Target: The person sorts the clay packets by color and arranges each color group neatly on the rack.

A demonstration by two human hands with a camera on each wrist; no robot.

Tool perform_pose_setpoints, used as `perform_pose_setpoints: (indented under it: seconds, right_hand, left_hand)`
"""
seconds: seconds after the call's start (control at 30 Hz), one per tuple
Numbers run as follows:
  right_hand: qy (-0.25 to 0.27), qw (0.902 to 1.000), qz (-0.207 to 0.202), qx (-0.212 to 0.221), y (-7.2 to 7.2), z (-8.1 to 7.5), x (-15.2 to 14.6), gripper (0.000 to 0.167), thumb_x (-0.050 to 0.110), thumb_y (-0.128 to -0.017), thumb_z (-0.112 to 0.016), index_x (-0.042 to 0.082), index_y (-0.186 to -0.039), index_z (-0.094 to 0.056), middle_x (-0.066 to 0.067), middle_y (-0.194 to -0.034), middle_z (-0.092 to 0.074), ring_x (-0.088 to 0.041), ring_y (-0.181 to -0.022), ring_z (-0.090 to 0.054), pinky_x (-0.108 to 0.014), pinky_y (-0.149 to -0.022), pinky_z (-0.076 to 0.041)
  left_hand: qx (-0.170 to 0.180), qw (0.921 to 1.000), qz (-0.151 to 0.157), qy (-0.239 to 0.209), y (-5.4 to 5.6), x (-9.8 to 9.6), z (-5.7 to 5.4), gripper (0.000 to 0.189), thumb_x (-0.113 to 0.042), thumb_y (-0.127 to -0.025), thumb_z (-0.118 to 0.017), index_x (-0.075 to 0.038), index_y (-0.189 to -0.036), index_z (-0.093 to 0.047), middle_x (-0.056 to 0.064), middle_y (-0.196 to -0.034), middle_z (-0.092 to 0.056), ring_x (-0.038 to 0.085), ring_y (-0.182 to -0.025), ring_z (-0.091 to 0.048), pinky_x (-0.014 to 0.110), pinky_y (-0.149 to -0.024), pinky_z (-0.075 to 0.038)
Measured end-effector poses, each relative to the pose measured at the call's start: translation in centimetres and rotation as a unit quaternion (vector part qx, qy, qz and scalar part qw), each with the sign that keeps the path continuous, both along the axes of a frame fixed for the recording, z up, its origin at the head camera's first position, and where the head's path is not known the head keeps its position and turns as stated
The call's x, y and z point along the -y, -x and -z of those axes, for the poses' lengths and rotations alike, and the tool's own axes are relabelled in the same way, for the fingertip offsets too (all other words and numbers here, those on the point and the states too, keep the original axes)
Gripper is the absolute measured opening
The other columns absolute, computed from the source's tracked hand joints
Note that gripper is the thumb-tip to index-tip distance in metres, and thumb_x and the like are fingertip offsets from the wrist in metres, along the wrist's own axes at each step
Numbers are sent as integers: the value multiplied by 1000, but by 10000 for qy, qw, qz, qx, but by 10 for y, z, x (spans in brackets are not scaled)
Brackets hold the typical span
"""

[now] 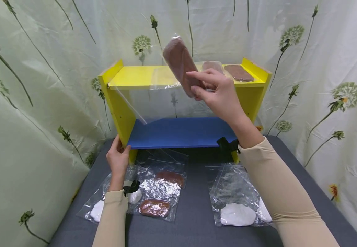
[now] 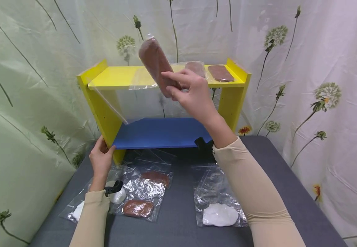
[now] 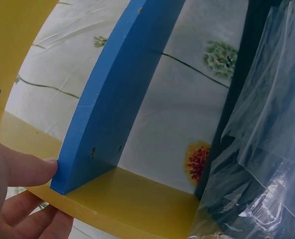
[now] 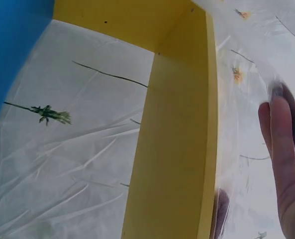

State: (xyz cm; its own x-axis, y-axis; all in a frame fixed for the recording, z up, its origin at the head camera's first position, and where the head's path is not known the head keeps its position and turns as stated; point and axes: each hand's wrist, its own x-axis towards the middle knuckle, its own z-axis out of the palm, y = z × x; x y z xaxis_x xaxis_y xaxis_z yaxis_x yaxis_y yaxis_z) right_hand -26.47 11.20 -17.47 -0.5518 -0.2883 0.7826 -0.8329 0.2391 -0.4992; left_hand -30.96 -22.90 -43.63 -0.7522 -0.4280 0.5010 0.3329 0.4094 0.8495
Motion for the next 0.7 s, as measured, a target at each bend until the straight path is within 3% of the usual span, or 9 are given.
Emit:
perform_pose_setpoints:
  seconds: [0.17,0.37,0.53,0.7]
  right_hand:
    - [541,9962,-162,667,12,-17,4,40,-1,-93,-69,0,-133,-65,-15,-113,-59,-26,-99,-71,-33,-75,-60]
    - [897,9877,-259,1256,30,-31,9,47,0,-90,-73,5,-135,-64,-13,-128,-60,-29,-103,-71,-33,-78,-60]
    - [683,9817,-81,1773,55,-35,9,60,0,-84,-80,12,-139,-62,-7,-137,-60,-28,-104,-70,-31,-83,-58]
    - [284,9826,295,1811,75,-35,12,65,1,-79,-84,15,-139,-62,-6,-133,-63,-25,-99,-71,-29,-83,-58]
  left_hand:
    - [-20,10000,-48,-19,0,1,0,63,-4,-91,-74,-31,-145,-56,6,-134,-64,21,-116,-65,39,-94,-54]
    - [2,10000,-56,21,-2,0,0,63,-4,-92,-73,-29,-146,-55,6,-135,-64,22,-116,-66,40,-94,-53]
    - [-10,10000,-48,18,-1,0,0,63,-3,-91,-73,-29,-146,-55,6,-135,-64,23,-116,-65,40,-94,-54]
    - [-31,10000,-29,21,0,0,1,65,-1,-91,-73,-29,-146,-55,7,-134,-64,23,-115,-66,41,-94,-54]
